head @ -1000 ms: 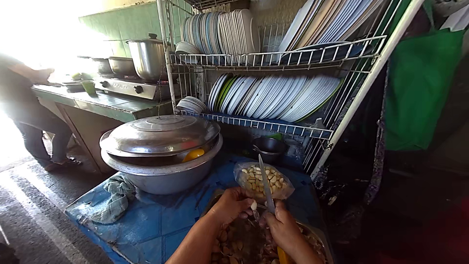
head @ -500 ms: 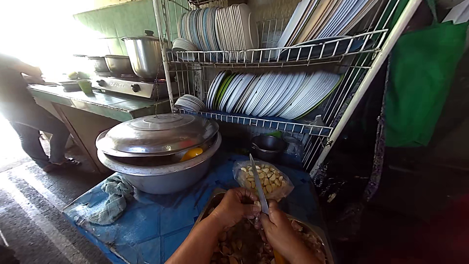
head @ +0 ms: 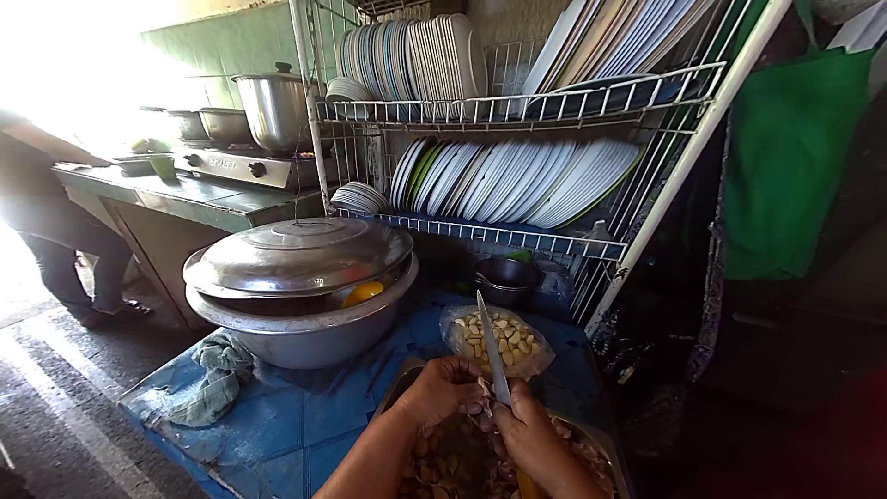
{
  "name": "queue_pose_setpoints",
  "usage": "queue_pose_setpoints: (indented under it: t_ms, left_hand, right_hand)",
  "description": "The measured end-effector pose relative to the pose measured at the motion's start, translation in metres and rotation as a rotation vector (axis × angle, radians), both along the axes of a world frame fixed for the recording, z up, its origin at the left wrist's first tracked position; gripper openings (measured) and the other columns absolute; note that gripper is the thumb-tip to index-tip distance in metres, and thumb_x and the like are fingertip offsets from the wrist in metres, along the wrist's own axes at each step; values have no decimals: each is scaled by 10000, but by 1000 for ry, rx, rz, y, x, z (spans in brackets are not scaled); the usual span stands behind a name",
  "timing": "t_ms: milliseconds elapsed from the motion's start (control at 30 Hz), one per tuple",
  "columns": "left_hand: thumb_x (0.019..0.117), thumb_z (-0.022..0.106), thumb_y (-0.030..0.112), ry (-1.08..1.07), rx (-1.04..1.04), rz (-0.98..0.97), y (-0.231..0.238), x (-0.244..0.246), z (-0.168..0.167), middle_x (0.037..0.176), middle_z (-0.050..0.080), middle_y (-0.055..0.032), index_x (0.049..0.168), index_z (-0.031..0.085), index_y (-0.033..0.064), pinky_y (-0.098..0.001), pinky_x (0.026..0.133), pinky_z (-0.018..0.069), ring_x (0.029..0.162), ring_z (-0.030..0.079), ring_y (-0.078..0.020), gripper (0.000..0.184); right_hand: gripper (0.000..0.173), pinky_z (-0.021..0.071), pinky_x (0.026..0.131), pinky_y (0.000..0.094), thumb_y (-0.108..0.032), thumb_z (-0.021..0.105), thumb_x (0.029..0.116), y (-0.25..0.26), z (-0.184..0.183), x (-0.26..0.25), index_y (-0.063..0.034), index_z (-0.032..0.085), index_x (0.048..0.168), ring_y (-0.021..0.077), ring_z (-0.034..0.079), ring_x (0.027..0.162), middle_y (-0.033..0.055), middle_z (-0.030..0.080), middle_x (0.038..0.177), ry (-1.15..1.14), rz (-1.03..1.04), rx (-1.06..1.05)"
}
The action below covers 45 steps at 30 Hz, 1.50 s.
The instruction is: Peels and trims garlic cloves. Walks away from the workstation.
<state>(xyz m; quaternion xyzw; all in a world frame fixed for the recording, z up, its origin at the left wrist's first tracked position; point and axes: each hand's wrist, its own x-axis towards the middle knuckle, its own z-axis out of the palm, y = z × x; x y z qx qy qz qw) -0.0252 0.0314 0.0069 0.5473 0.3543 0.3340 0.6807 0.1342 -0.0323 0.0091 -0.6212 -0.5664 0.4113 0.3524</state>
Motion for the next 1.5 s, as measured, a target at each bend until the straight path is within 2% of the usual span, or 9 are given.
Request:
queue_pose_setpoints:
  t_ms: [200,400,633,733,833,1067,1333,1500]
  left_hand:
    - [911,715,-37,10,5,40,-1,0,1,936,688,-83,1090,596,-26,-288,747,620,793,708,-142,216]
    - [914,692,-60,-5,1,-7,-2,-1,3,953,683,-90,1097,593,-35,-303,768,627,812,713,-155,209]
    - [929,631,-81,3,2,-74,0,-4,3,1003,671,-82,1140,583,-22,-301,789,615,842,702,-146,225]
    - [957,648,-13,-26,-13,-69,-1,-3,3,1001,673,-82,1137,598,-27,-305,783,616,833,702,-147,188]
    - [916,710,-14,-2,16,-48,-2,-2,1,961,671,-69,1090,616,-20,-300,778,616,822,695,-141,197]
    - [923,667,-64,-23,18,-39,-1,-1,1,1003,680,-78,1143,619,-28,-303,809,605,864,694,-143,228]
    - [929,630,-86,-29,14,-64,0,-2,2,1034,684,-87,1162,618,-27,-318,812,611,881,702,-159,241]
    - [936,640,-52,87,136,-79,1,-6,5,1044,684,-76,1168,632,-28,-285,808,602,885,695,-125,233]
  right_hand:
    - [347,536,535,291,-93,413,1022,-1,-3,1,-25,404,1362,120,600,574,40,628,853,-32,110,30]
    - [275,551,578,298,-99,410,1053,0,-2,-1,-11,426,1314,128,615,620,50,588,848,-53,60,20]
    - [278,550,573,307,-73,408,1035,-1,-1,-2,2,430,1303,134,611,615,60,582,850,-61,41,9]
    - [307,573,640,344,-70,418,1033,-1,-3,-2,14,423,1329,167,643,668,88,607,892,-135,52,24]
    - [319,582,681,366,-93,422,1035,-1,-4,-1,10,427,1337,185,660,710,96,618,910,-170,66,24]
    - [293,561,591,319,-79,422,1040,0,-2,0,14,442,1318,146,626,626,70,599,855,-53,2,31]
    - [309,545,564,310,-61,409,1027,0,-2,1,18,454,1322,139,605,600,76,592,851,-22,-30,45]
    - [297,547,561,319,-55,411,1024,0,-4,0,22,459,1307,145,603,587,71,592,823,-31,-43,53]
